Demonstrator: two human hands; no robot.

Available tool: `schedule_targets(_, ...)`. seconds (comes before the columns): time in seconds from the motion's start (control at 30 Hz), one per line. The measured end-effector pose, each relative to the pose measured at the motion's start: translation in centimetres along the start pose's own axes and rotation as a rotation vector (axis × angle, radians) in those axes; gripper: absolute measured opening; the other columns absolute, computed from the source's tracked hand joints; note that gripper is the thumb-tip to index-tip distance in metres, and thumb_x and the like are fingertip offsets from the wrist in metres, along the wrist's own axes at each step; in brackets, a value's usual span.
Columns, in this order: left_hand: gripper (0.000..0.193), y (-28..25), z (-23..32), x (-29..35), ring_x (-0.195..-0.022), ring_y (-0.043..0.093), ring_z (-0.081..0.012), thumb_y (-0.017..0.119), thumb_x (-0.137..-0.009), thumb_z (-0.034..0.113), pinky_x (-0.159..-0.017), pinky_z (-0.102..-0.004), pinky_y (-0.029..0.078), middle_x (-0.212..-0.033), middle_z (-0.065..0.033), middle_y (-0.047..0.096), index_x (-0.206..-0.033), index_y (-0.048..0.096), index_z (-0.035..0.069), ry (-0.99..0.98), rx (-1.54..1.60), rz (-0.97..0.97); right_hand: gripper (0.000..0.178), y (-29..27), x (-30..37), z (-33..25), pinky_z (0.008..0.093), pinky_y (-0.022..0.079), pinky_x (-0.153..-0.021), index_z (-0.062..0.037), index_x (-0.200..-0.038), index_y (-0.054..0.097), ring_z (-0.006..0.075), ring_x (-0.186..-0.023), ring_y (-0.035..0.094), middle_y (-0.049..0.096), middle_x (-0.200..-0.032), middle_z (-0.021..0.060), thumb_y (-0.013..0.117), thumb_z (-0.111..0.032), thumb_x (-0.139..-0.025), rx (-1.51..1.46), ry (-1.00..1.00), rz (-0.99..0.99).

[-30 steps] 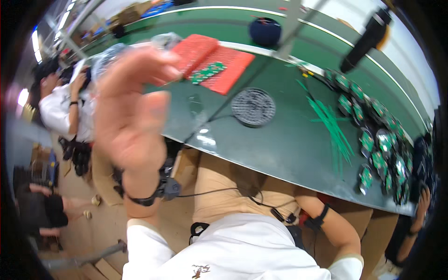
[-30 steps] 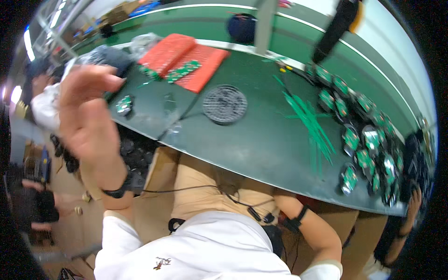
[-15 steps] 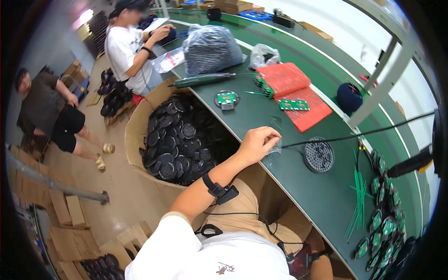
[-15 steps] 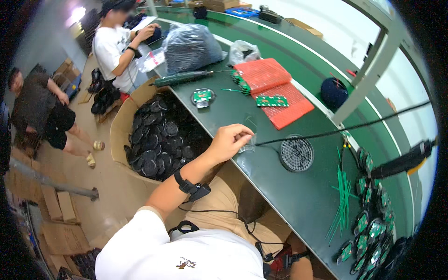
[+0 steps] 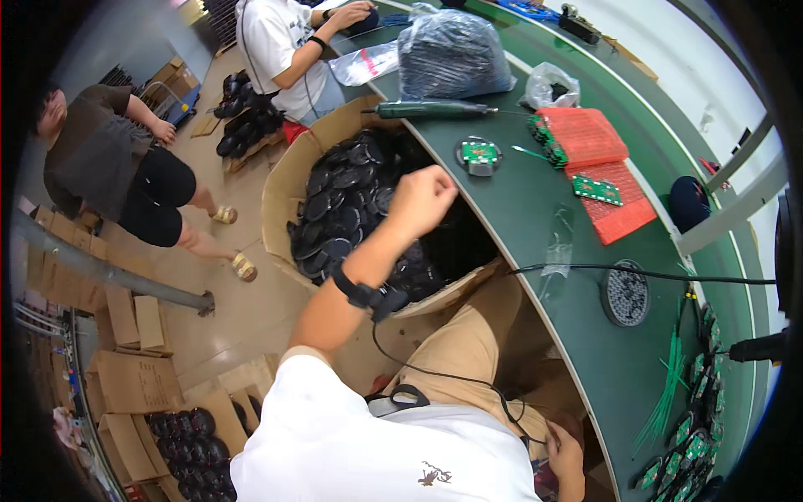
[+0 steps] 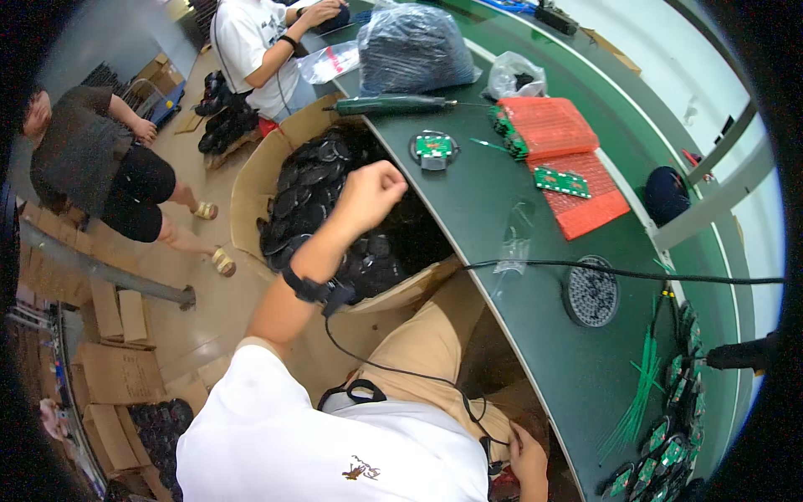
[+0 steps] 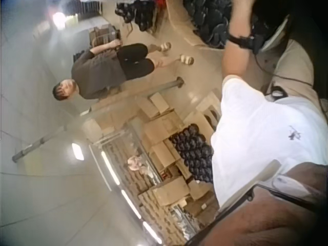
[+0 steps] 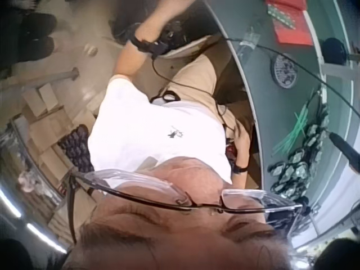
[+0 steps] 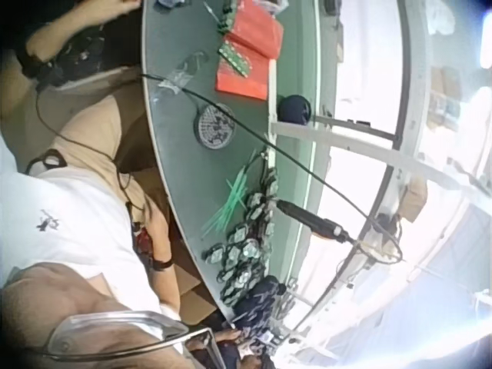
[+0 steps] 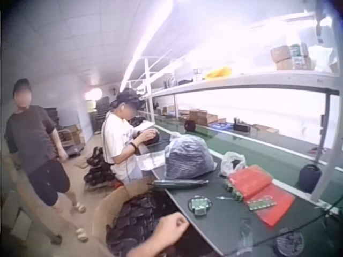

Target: The person is assembling circuit boards into plastic housings and using an electric screwdriver to secure them.

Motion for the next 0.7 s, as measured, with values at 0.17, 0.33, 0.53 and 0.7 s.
schedule_targets(0.17, 0.014, -2.5, -17.5, -2.5, -0.077, 0.076, -0.025, 0.079, -0.08, 0.015, -0.071, -0.0374, 0.059, -0.076, -0.0134, 0.075, -0.091, 0.076, 0.006, -0.351, -0.479, -0.365, 0.037, -0.3, -0.1, -3.3, 0.0473, 0.055, -0.088, -0.0147, -0.135, 0.069, 0.0443, -0.103, 0.07, 0.072, -0.114, 0.025, 0.061, -0.025, -0.101, -0.011, -0.185, 0.084)
schedule_targets(0.33, 0.028, 5.9, -27.2, 0.7, -0.111, 0.072, -0.0338, 0.076, -0.082, 0.013, -0.093, -0.0465, 0.058, -0.116, -0.0123, 0.076, -0.109, 0.078, 0.017, -0.156, -0.707, -0.721, 0.038, -0.7, -0.9, -4.5, 0.046, 0.055, -0.09, -0.0135, -0.136, 0.068, 0.0437, -0.104, 0.07, 0.072, -0.112, 0.0265, 0.061, -0.028, -0.102, 0.061, -0.207, 0.084)
schedule_targets(0.53, 0.047, 12.3, -29.1, 3.5, -0.111, 0.068, -0.0372, 0.08, -0.08, 0.01, -0.092, -0.0489, 0.057, -0.122, -0.0151, 0.067, -0.126, 0.068, 0.013, 0.054, -0.813, -0.676, 0.04, 0.9, -2.0, -0.9, 0.0451, 0.054, -0.091, -0.0142, -0.137, 0.068, 0.0441, -0.105, 0.069, 0.072, -0.113, 0.027, 0.061, -0.035, -0.103, 0.025, 0.142, -0.08)
schedule_targets(0.7, 0.032, 12.9, -26.5, 2.9, -0.106, 0.068, -0.0344, 0.083, -0.078, 0.015, -0.082, -0.0476, 0.057, -0.115, -0.014, 0.068, -0.107, 0.07, 0.011, 0.361, -0.901, -0.778, 0.034, 0.2, -2.4, -2.0, 0.0403, 0.055, -0.085, -0.0112, -0.13, 0.071, 0.0349, -0.088, 0.072, 0.073, -0.103, 0.0236, 0.067, -0.023, -0.098, 0.021, 0.068, 0.04)
Point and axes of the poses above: each hand's wrist, its own x-axis away from the middle knuckle, its own y-axis out of the palm, z = x × y, the point moved 10 cm from there along -x, towards the middle knuckle
